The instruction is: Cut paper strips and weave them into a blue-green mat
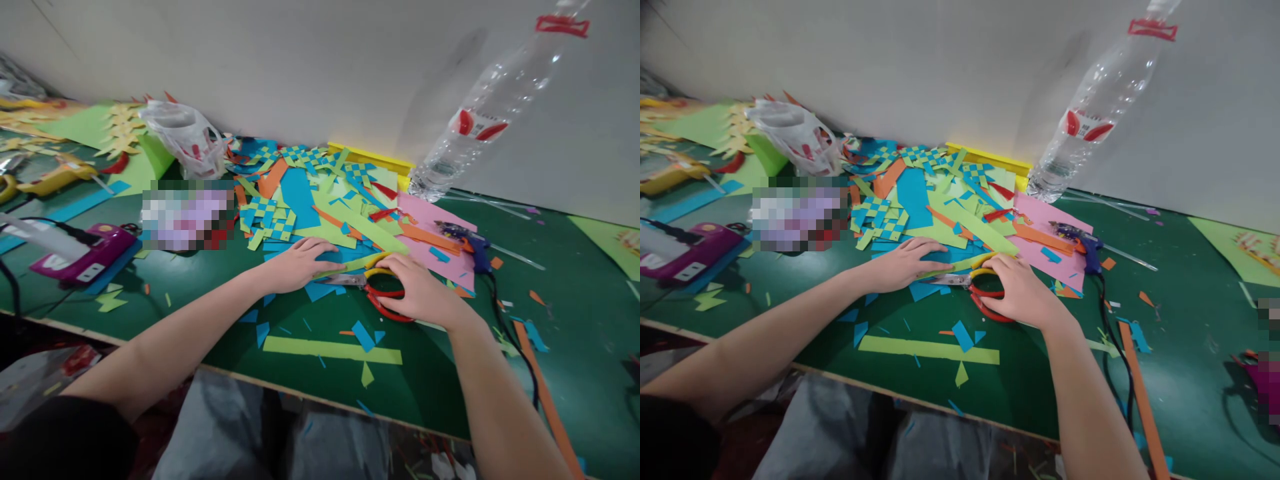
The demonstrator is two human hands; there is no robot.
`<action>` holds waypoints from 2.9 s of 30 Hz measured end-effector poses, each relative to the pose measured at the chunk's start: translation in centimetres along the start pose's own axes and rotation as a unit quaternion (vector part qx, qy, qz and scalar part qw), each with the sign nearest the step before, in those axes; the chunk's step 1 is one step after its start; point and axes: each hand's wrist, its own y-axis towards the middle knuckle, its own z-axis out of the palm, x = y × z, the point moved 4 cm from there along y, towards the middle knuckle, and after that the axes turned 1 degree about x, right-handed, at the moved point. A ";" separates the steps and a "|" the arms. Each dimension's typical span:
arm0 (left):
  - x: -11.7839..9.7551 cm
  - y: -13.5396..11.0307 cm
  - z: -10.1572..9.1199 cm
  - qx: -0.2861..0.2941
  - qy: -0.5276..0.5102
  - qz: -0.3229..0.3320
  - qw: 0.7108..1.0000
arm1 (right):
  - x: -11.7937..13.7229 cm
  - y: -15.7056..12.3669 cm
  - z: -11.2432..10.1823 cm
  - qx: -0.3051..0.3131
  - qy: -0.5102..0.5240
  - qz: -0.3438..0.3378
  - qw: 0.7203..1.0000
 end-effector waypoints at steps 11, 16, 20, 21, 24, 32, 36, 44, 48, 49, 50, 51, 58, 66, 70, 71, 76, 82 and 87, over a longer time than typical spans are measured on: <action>0.5 -0.1 -0.7 -0.012 0.014 0.012 1.000 | -0.2 -0.1 0.1 0.011 0.002 0.005 1.000; 0.7 -0.3 -0.7 -0.012 0.020 0.015 1.000 | -0.1 -0.1 0.0 0.008 0.001 0.005 1.000; 0.4 -0.2 -0.7 -0.018 0.025 0.014 0.999 | -0.3 -0.1 0.0 0.007 -0.005 0.008 1.000; 0.4 -0.2 -0.7 -0.019 0.026 0.015 0.999 | -0.3 -0.1 -0.1 0.004 -0.006 0.008 1.000; 0.2 0.0 -0.5 -0.018 0.022 0.017 0.999 | -0.3 -0.1 -0.2 -0.001 -0.004 0.004 1.000; 0.0 0.3 -0.4 -0.049 -0.021 0.017 0.998 | -0.2 -0.2 -0.5 -0.002 -0.007 0.008 1.000; 0.1 0.3 -0.5 -0.052 -0.036 0.027 0.998 | -0.2 -0.2 -0.4 0.001 -0.006 0.007 1.000; 0.4 0.2 -0.8 -0.049 -0.029 0.037 0.998 | -0.3 -0.2 -0.4 0.007 -0.009 0.006 1.000; 0.3 0.1 -0.7 -0.033 -0.021 0.041 0.998 | -0.3 -0.2 -0.5 0.005 -0.007 0.005 1.000; 0.3 0.1 -0.7 -0.027 -0.017 0.042 0.999 | -0.3 -0.2 -0.5 0.005 -0.005 0.005 1.000; 0.3 0.1 -0.6 -0.022 -0.014 0.041 0.999 | -0.3 -0.2 -0.5 0.005 -0.003 0.005 1.000; 0.3 0.1 -0.5 -0.019 -0.010 0.040 0.999 | -0.4 -0.2 -0.5 0.005 -0.001 0.004 1.000; 0.4 0.1 -0.5 -0.021 0.012 0.032 0.999 | -0.5 -0.2 -0.5 0.000 0.013 -0.001 1.000; 0.5 0.0 -0.4 -0.014 0.032 0.027 0.999 | -1.0 -0.3 -0.3 0.006 -0.001 0.000 1.000; 0.4 0.0 -0.4 -0.021 0.031 0.026 0.999 | -0.8 -0.3 -0.3 0.009 -0.011 0.004 1.000; 0.4 0.0 -0.4 -0.021 0.033 0.027 0.999 | -0.7 -0.3 -0.4 0.008 -0.012 0.005 1.000; 0.4 0.0 -0.4 -0.015 0.049 0.032 0.998 | -0.2 -0.1 -0.3 0.009 -0.003 -0.001 1.000; 0.4 0.0 -0.4 -0.025 0.062 0.039 0.997 | -0.4 0.0 -0.1 0.014 -0.002 -0.009 1.000; 0.3 0.0 -0.4 -0.025 0.064 0.035 0.997 | -0.5 -0.1 -0.3 0.015 -0.002 -0.002 1.000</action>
